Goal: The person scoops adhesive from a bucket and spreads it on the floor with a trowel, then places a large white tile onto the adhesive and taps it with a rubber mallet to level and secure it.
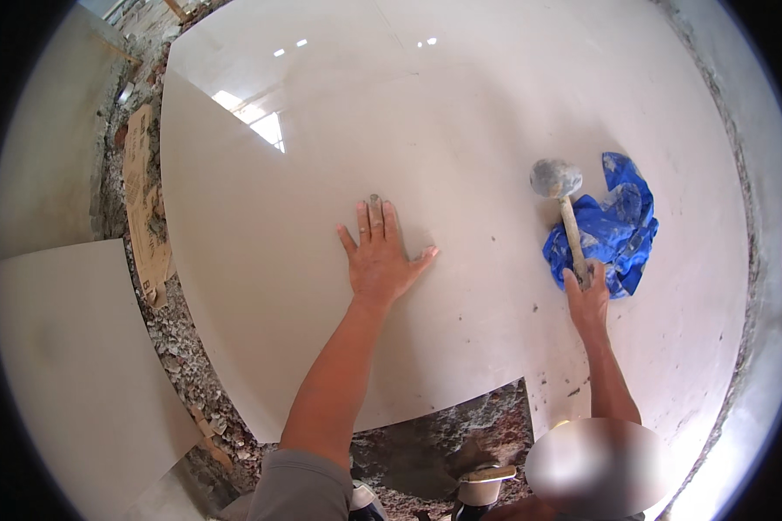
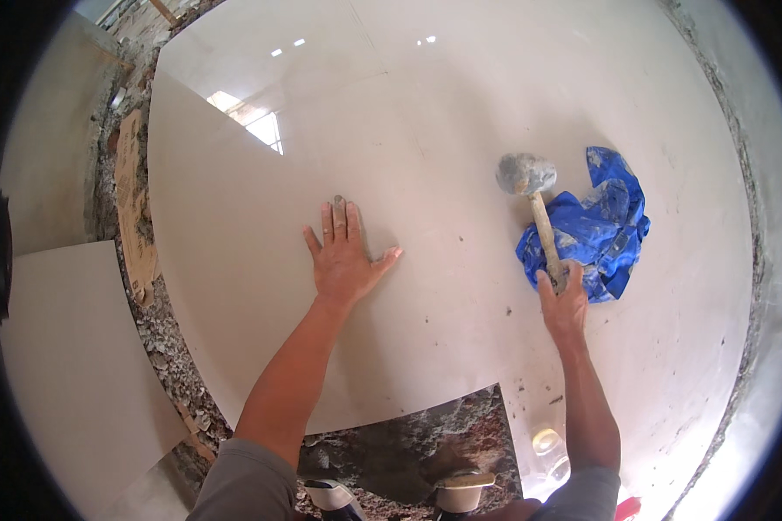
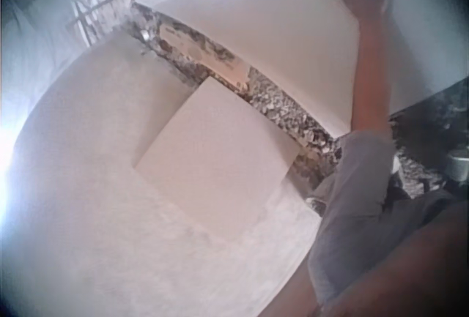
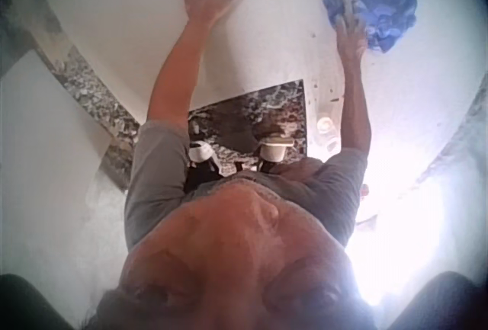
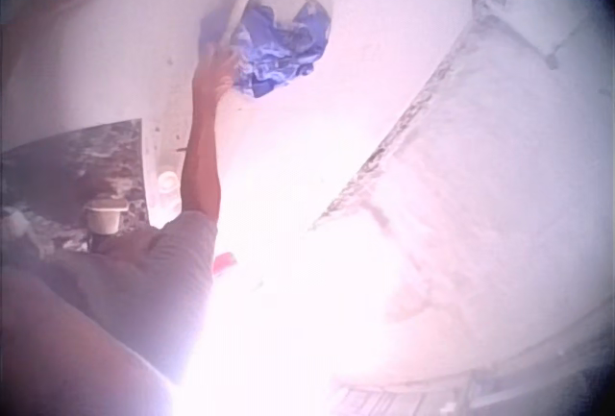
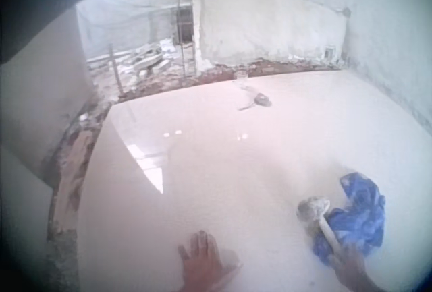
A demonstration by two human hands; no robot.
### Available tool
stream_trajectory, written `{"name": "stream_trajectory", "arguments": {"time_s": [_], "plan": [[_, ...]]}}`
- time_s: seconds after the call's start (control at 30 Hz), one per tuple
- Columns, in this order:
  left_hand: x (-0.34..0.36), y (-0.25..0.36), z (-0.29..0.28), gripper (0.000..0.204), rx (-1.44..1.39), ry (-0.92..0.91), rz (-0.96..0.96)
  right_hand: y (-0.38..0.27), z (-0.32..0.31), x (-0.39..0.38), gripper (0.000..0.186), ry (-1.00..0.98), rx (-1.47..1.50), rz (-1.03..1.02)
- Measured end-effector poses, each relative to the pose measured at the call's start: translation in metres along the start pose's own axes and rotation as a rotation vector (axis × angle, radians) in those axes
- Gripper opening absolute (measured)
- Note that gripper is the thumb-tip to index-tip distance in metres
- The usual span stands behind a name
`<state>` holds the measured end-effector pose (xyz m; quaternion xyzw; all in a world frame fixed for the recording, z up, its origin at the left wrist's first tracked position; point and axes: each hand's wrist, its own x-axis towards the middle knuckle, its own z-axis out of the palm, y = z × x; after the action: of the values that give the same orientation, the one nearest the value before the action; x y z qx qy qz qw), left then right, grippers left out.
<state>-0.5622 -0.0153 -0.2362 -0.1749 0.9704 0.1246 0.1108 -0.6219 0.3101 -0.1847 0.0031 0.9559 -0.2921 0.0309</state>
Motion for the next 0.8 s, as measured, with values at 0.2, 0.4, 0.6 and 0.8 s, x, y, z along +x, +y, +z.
{"name": "stream_trajectory", "arguments": {"time_s": [0.2,0.4,0.6,0.8], "plan": [[-0.001,0.002,-0.011,0.103,-0.018,-0.019,-0.005,-0.074,0.045,-0.019,0.031,-0.033,0.118,-0.28],[0.0,0.0,-0.01,0.104,-0.026,-0.017,-0.003,-0.092,0.075,-0.023,0.034,-0.209,0.071,-0.167],[0.0,0.002,-0.011,0.104,-0.03,-0.028,-0.014,-0.1,0.068,-0.022,0.035,-0.337,-0.032,-0.12],[0.0,0.002,-0.013,0.105,-0.01,-0.047,-0.02,-0.139,0.09,0.002,0.039,-0.295,-0.092,-0.179]]}}
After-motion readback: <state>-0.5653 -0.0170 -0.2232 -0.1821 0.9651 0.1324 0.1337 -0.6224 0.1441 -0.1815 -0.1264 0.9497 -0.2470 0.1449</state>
